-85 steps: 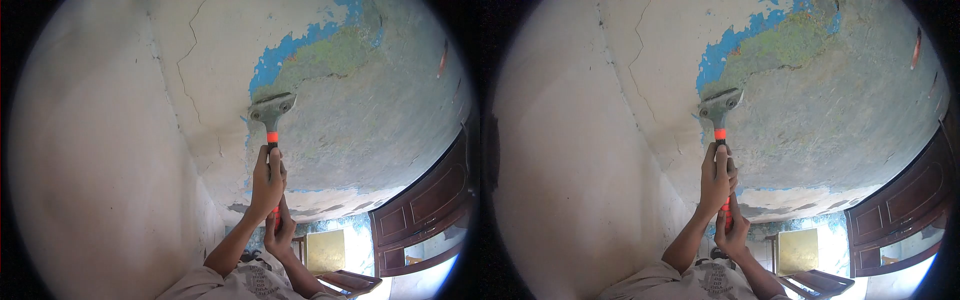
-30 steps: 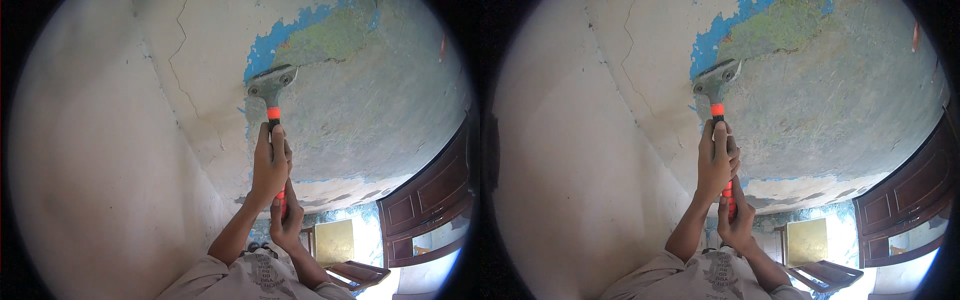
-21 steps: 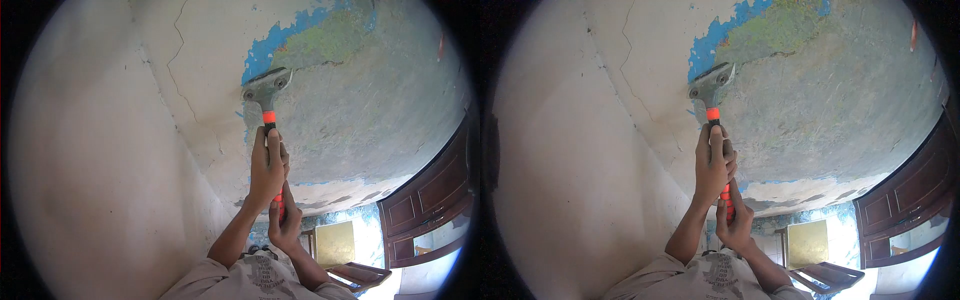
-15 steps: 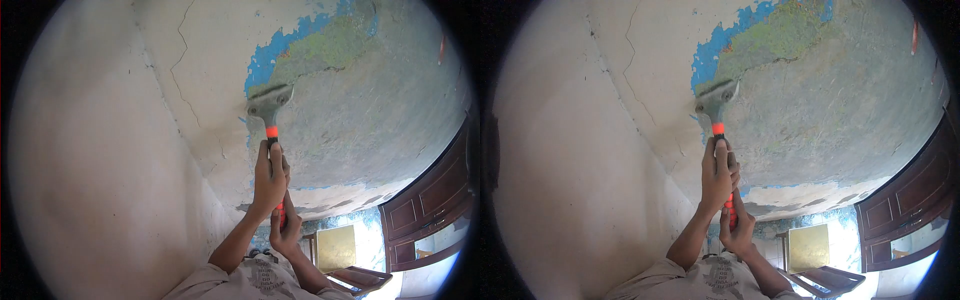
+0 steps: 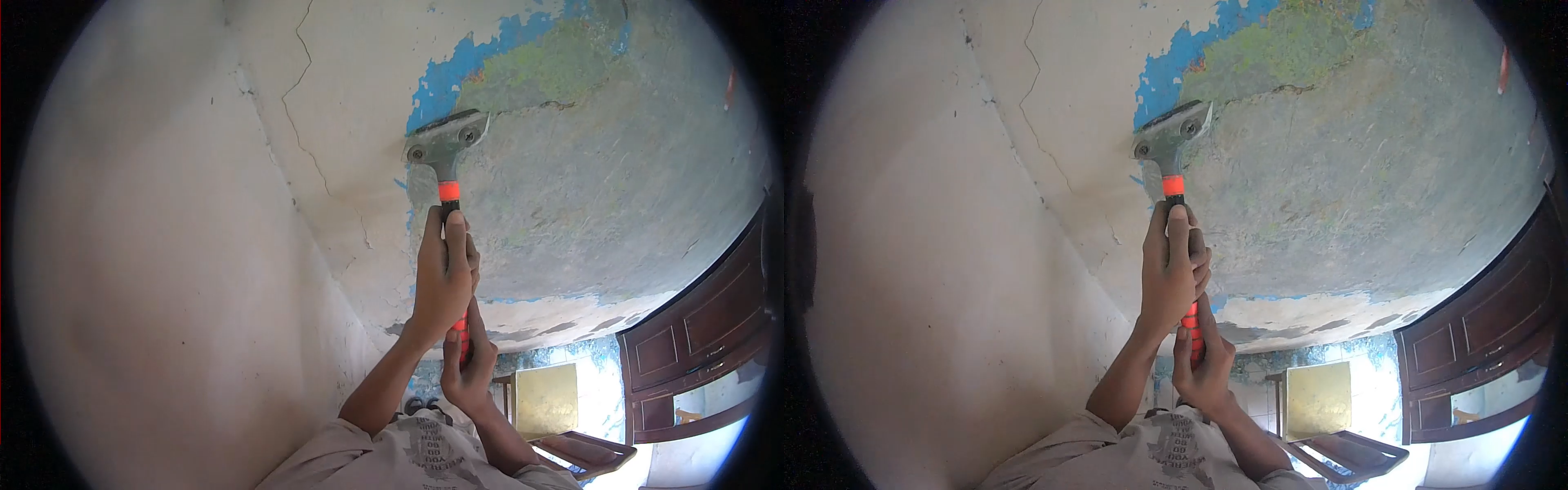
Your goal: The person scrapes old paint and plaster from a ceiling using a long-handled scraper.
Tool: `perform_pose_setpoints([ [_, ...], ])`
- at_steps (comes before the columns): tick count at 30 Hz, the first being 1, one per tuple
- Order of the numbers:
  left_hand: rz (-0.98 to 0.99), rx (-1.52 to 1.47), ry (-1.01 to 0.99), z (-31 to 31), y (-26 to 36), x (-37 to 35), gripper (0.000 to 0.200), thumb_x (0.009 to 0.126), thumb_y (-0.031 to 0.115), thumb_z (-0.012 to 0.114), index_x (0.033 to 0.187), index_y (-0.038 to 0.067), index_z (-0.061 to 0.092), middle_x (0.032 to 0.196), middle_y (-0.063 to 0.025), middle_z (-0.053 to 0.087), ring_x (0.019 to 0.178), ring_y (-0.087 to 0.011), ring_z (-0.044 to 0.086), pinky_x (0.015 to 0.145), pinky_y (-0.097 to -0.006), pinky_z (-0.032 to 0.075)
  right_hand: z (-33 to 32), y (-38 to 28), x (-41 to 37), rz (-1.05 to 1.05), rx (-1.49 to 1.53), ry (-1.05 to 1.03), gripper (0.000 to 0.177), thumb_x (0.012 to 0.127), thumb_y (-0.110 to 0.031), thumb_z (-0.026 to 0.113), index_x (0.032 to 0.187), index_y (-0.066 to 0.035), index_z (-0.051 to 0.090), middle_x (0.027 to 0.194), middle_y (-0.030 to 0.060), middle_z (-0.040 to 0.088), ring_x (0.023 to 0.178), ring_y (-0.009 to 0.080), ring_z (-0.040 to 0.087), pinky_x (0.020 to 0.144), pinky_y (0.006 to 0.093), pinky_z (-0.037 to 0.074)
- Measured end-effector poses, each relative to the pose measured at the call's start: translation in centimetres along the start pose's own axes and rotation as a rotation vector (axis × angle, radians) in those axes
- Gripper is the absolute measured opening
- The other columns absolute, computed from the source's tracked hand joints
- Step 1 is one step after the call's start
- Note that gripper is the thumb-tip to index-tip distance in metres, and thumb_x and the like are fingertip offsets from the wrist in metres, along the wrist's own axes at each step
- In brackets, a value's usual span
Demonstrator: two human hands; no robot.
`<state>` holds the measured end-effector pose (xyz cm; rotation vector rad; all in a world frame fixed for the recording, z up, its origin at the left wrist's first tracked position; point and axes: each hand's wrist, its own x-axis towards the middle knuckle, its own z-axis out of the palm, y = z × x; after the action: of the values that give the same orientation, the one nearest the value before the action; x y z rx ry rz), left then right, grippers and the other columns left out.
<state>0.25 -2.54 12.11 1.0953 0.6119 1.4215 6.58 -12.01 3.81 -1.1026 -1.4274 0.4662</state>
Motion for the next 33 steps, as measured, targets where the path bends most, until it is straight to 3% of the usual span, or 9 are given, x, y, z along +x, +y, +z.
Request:
perform_pose_setpoints([
  [15,-0.032,0.066,0.078,-0.4,-2.6,-1.1,0.031,0.110,0.040,0.041,0.096,0.012,0.041,0.062,0.0073,0.033,0.043,-0.0016,0.029,0.038,-0.0206,0.024,-0.2,1.5,-1.5,0.013,-0.025,-0.013,0.055,0.097,-0.004,0.052,0.148,0.012,0.039,0.086,0.0206,0.072,0.062,0.0141,0.067,0.055,0.0289,0.050],
  [19,-0.005,0.034,0.068,0.2,-0.7,-0.3,0.033,0.110,0.042,0.041,0.096,0.012,0.041,0.064,0.0076,0.035,0.044,-0.0011,0.030,0.038,-0.0207,0.024,-0.1,0.6,0.2,-0.047,-0.018,0.001,0.055,0.097,-0.005,0.053,0.148,0.012,0.039,0.088,0.0213,0.072,0.062,0.0149,0.067,0.056,0.0296,0.051],
  [33,-0.045,0.028,0.089,-0.3,-2.6,-0.8,0.031,0.110,0.041,0.041,0.098,0.012,0.042,0.060,0.0075,0.032,0.043,-0.0015,0.029,0.037,-0.0217,0.023,-0.2,1.4,-1.5,0.048,-0.024,-0.018,0.055,0.098,-0.009,0.053,0.148,0.011,0.039,0.077,0.0157,0.069,0.057,0.0126,0.063,0.053,0.0285,0.049],
])
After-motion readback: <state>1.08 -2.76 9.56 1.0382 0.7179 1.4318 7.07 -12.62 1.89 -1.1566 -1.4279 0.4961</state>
